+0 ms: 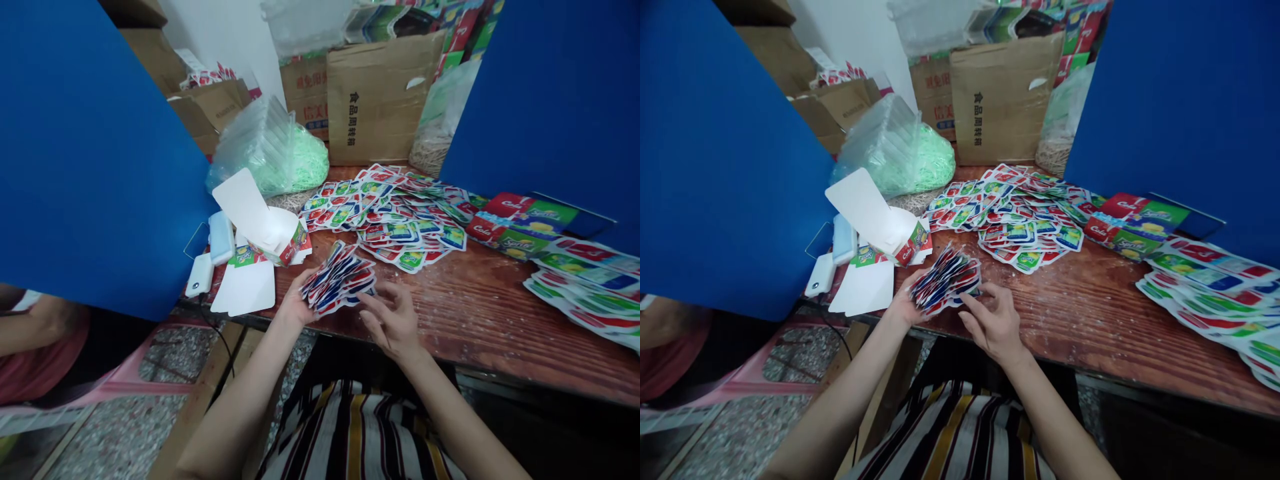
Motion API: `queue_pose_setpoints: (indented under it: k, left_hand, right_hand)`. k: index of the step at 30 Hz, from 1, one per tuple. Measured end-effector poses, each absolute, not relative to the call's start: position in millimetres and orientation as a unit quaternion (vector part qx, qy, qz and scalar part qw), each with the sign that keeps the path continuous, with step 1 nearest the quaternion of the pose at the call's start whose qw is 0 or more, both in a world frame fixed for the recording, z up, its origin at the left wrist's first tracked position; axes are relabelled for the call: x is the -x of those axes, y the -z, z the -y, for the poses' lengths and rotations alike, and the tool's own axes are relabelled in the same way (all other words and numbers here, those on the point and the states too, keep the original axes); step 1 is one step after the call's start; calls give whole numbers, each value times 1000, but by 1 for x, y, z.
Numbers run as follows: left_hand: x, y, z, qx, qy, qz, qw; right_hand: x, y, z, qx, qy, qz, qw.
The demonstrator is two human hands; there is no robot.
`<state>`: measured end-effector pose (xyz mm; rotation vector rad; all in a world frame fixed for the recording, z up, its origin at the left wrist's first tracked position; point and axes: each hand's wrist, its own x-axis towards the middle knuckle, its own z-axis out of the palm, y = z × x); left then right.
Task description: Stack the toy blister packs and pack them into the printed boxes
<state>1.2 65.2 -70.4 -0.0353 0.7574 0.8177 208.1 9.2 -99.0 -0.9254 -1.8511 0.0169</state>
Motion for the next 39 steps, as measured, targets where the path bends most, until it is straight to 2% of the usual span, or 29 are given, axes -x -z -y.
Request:
queue_pose_setpoints:
  k: [13,27,39]
  left_hand:
    - [-4,80,-64,-5,-385,-356,852]
    - [-8,78,-60,-28,-370,-347,861]
    - [-14,72,-54,-34,-390,-386,835]
  right_hand:
    - [-209,93,-13,421,73,767,479]
    - [-213,86,-13,430,83,743,507]
    - [-210,82,-15,436,83,761,473]
